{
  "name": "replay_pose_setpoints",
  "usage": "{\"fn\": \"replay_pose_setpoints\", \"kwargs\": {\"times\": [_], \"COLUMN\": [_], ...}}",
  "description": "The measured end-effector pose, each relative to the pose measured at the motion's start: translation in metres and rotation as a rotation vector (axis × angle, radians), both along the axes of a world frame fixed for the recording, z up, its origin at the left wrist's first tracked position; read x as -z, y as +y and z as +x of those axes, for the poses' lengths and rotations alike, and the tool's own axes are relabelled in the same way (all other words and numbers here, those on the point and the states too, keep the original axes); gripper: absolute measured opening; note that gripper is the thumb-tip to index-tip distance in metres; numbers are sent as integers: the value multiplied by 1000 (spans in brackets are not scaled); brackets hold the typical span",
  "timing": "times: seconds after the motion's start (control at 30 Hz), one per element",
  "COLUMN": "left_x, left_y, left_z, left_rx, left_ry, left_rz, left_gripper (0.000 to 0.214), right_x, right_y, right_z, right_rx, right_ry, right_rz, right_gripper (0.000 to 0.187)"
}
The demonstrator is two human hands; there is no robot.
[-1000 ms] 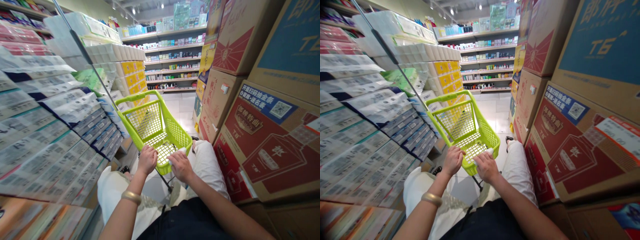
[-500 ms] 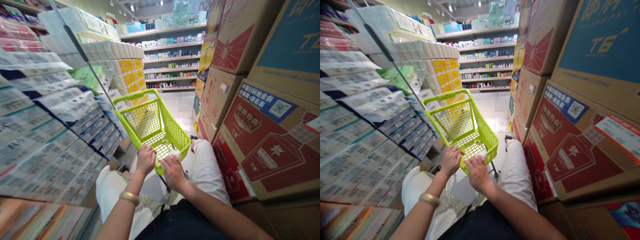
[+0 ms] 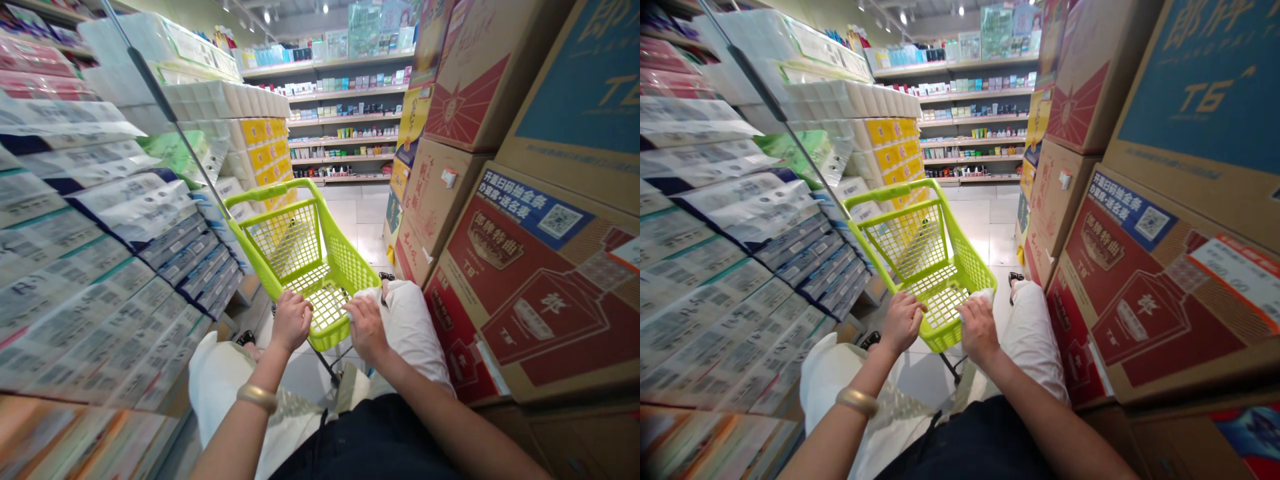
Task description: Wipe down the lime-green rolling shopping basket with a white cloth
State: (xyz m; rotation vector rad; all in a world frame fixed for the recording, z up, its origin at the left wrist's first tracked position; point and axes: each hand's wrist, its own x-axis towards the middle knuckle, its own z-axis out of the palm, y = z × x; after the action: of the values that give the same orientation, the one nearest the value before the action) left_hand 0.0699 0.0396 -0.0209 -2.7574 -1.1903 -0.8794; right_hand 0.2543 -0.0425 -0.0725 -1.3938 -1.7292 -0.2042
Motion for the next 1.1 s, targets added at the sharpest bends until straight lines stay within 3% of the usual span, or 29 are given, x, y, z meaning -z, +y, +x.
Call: {"fn": "replay_pose_setpoints", "kwargs": {"times": [0.1,0.17,0.27,0.4,0.47,0.6,0.7,0.8,0.9,1.03,1.1], "left_x": [1,0,0,0,1,2,2,1,0,1,2], "left_y": [0,1,3,4,3,2,2,2,3,5,5], "left_z": [-1,-4,-9,-10,-8,-2,-2,-6,-11,-14,-12], "left_rx": [0,4,23,39,36,8,0,7,27,37,34], "left_ry": [5,12,13,0,-13,-32,-26,-16,-3,-14,-26], "left_rz": [6,5,0,-17,-19,-14,-8,-6,-11,-21,-23], "left_gripper": [32,32,33,30,30,30,29,30,30,29,30], "right_x": [-1,-4,-7,-7,-6,-3,-3,-5,-9,-12,-12], "right_y": [-11,-12,-4,11,14,5,-6,-10,-3,12,16], "right_z": [-41,-46,-18,41,51,13,-33,-49,-20,41,54], "right_rx": [-105,-195,-249,-116,-67,25,-63,-162,-221,-89,-43], "right_ry": [-64,-126,-184,-112,-76,-19,-74,-134,-194,-149,-127], "right_rz": [-64,-75,-59,-21,-2,-25,-76,-91,-89,-44,-23], "right_gripper": [45,45,40,34,35,38,40,41,37,33,33]}}
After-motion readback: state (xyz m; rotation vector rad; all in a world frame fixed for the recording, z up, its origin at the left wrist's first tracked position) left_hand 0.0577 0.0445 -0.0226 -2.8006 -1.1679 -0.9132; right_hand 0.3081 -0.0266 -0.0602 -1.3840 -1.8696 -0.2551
